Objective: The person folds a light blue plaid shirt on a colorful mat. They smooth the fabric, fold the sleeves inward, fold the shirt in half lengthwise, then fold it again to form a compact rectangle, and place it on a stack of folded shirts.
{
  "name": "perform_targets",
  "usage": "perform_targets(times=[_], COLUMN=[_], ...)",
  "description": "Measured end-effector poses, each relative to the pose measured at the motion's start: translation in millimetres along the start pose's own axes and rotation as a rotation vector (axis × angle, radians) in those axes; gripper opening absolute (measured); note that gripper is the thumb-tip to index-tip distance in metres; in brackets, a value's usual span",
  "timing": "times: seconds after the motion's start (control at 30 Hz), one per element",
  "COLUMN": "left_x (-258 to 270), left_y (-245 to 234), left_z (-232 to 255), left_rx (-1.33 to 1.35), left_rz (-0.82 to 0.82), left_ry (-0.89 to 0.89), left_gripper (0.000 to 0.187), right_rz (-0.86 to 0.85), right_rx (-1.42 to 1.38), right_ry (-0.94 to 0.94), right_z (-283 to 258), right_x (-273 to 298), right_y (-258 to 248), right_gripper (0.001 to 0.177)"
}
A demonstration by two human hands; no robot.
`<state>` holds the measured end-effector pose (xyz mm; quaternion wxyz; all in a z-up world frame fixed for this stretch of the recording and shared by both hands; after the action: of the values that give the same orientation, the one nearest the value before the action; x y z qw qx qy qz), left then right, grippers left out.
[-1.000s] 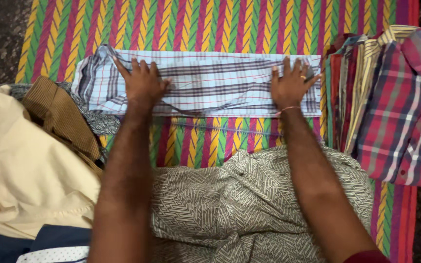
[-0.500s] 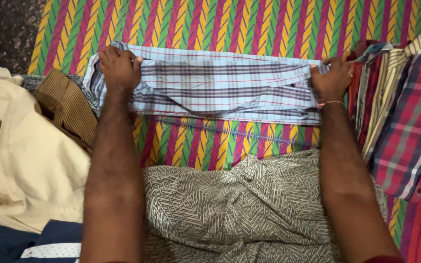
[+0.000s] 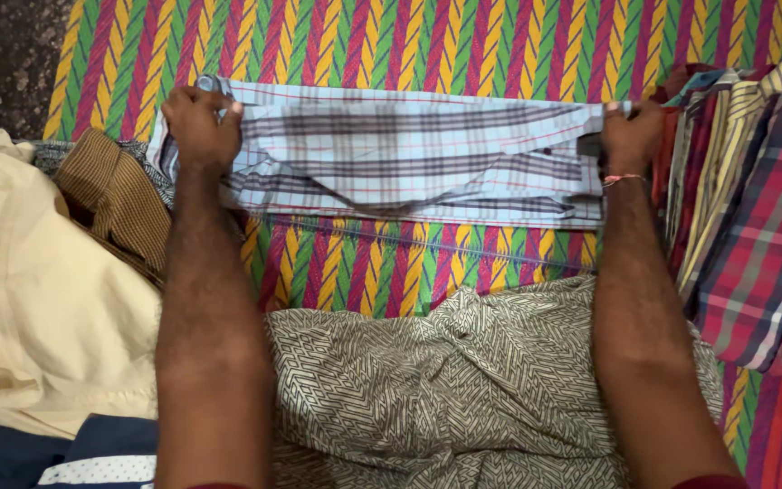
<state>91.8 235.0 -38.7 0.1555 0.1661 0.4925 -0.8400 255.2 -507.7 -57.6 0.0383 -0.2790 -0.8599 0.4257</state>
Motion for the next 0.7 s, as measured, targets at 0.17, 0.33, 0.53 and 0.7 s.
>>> perform_targets(times=[0.17, 0.33, 0.53, 0.7], left_x=[-9.1, -10.2, -40.3, -31.4], left_y=[2.0, -3.0, 17.2, 81.6], left_z=[20.6, 45.2, 103.0, 200.0], left_rx=[-0.150, -0.332, -0.500, -0.108], left_rz=[0.008, 0.013, -0.095, -0.430], left_ry=[-0.134, -0.153, 0.007, 0.110], left_gripper=[0.040, 0.059, 0.069, 0.093], right_rz=[0.073, 0.133, -0.026, -0.340], right_rx=[0.135, 0.279, 0.263, 0.297], right_ry=[-0.019, -0.221, -0.360, -0.578], right_z=[-19.0, -52.2, -116.5, -184.5], right_x=[27.7, 57.1, 107.6, 191.9], right_y=[-16.1, -31.2, -13.5, 28.8], right_gripper=[0.040, 0.048, 0.053, 0.071])
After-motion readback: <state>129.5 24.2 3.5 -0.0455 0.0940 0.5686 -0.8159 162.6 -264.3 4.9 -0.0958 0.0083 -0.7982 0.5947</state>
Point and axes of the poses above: each hand's wrist, its own x-axis away from the middle knuckle, its own y-axis out of the palm, z = x × y, the point moved 7 cm from there along -x, towards the middle knuckle, and after that the axes turned 13 degrees about y, right-handed, at the moved point
